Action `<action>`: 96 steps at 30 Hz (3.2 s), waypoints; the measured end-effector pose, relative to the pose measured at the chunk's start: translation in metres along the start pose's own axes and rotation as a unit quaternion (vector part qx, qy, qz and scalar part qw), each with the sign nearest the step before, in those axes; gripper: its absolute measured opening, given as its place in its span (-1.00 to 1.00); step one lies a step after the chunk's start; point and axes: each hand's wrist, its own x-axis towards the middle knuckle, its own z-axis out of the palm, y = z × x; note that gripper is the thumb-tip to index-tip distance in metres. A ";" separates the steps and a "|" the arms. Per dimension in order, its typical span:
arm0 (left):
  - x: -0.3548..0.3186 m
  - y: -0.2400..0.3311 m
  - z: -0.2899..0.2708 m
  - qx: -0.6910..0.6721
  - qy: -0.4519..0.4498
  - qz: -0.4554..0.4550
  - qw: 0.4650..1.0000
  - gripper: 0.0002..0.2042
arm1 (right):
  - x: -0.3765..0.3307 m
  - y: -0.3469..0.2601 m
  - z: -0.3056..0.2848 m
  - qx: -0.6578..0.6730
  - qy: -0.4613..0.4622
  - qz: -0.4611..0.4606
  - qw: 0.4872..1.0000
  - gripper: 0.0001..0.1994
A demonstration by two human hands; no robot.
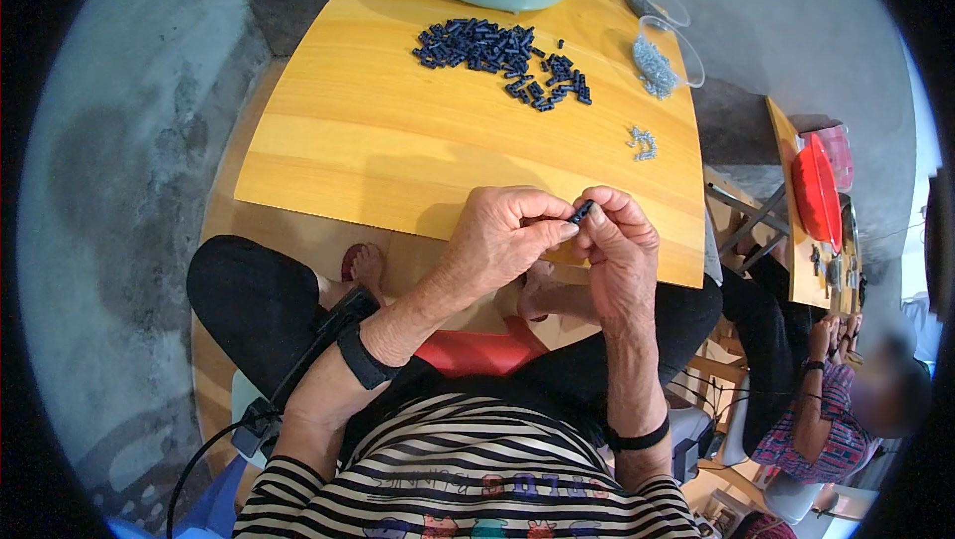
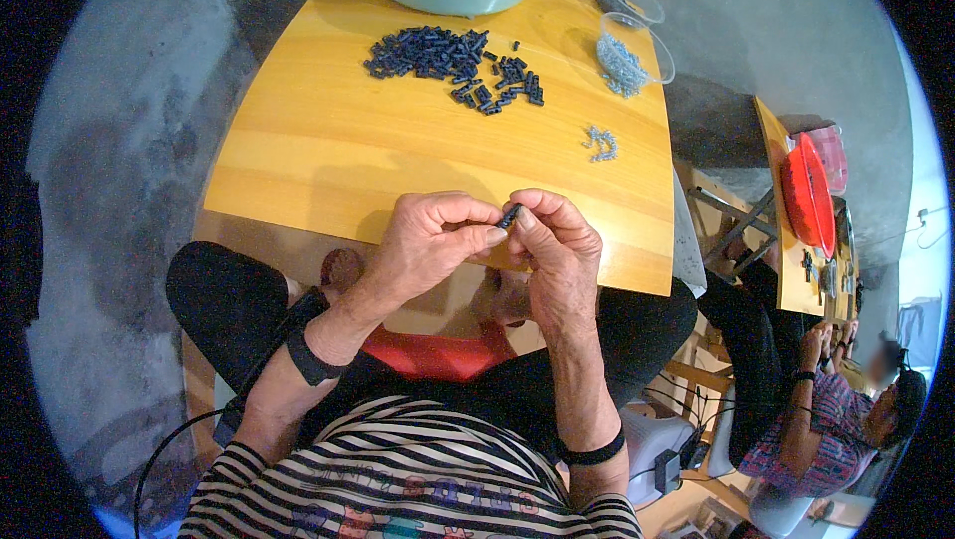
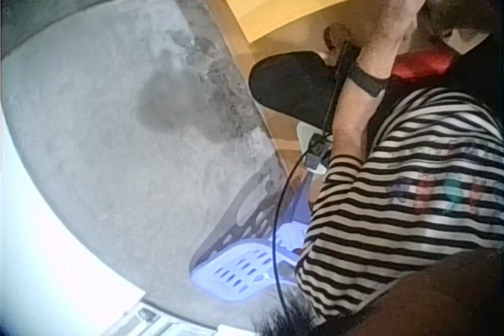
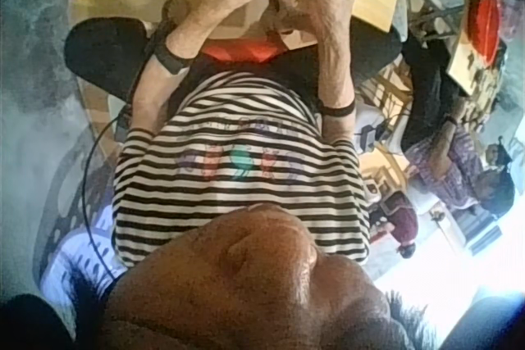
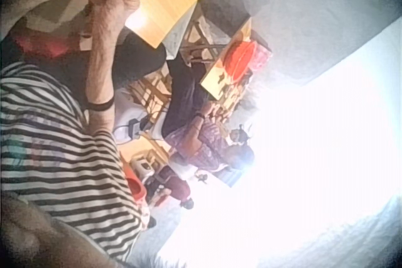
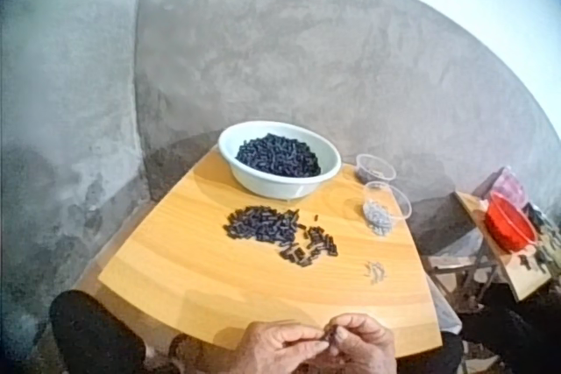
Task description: Manually assembling small plastic or rubber components by joining small black tubes with grey circular pieces.
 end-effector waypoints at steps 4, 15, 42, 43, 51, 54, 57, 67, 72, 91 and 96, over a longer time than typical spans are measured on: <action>-0.001 0.002 0.000 0.024 0.001 0.012 1.000 -0.87 | -0.001 -0.002 0.000 -0.010 0.001 0.008 1.000 -0.84; 0.002 0.001 -0.004 0.006 0.015 0.038 0.999 -0.89 | 0.005 0.000 -0.003 0.245 -0.044 0.106 0.963 -0.84; -0.004 0.010 -0.007 0.044 0.022 0.069 0.996 -0.88 | -0.002 -0.002 -0.006 0.097 -0.103 0.072 0.987 -0.85; -0.005 0.011 -0.007 0.040 0.015 0.066 0.997 -0.88 | -0.002 -0.002 -0.006 0.098 -0.105 0.072 0.987 -0.85; -0.010 0.015 -0.009 0.049 0.003 0.057 0.997 -0.89 | -0.004 0.000 -0.004 0.060 -0.100 0.066 0.991 -0.82; -0.010 0.013 -0.010 0.053 0.013 0.078 0.995 -0.89 | -0.007 -0.002 -0.002 0.104 -0.104 0.085 0.985 -0.79; -0.010 0.013 -0.011 0.037 0.012 0.061 0.997 -0.89 | -0.010 -0.004 -0.001 0.152 -0.115 0.100 0.977 -0.77; -0.012 0.018 -0.011 -0.019 0.006 0.029 0.999 -0.87 | -0.007 -0.004 0.001 0.266 -0.127 0.111 0.949 -0.81; -0.013 0.023 -0.012 -0.043 -0.004 0.011 0.999 -0.86 | -0.006 0.001 0.009 0.212 -0.090 0.067 0.971 -0.81; -0.013 0.019 -0.010 -0.073 0.008 0.009 0.997 -0.83 | -0.004 0.000 0.016 0.201 -0.068 0.072 0.975 -0.84; -0.012 0.018 -0.010 -0.077 0.009 0.003 0.997 -0.84 | -0.004 0.001 0.013 0.180 -0.085 0.061 0.978 -0.82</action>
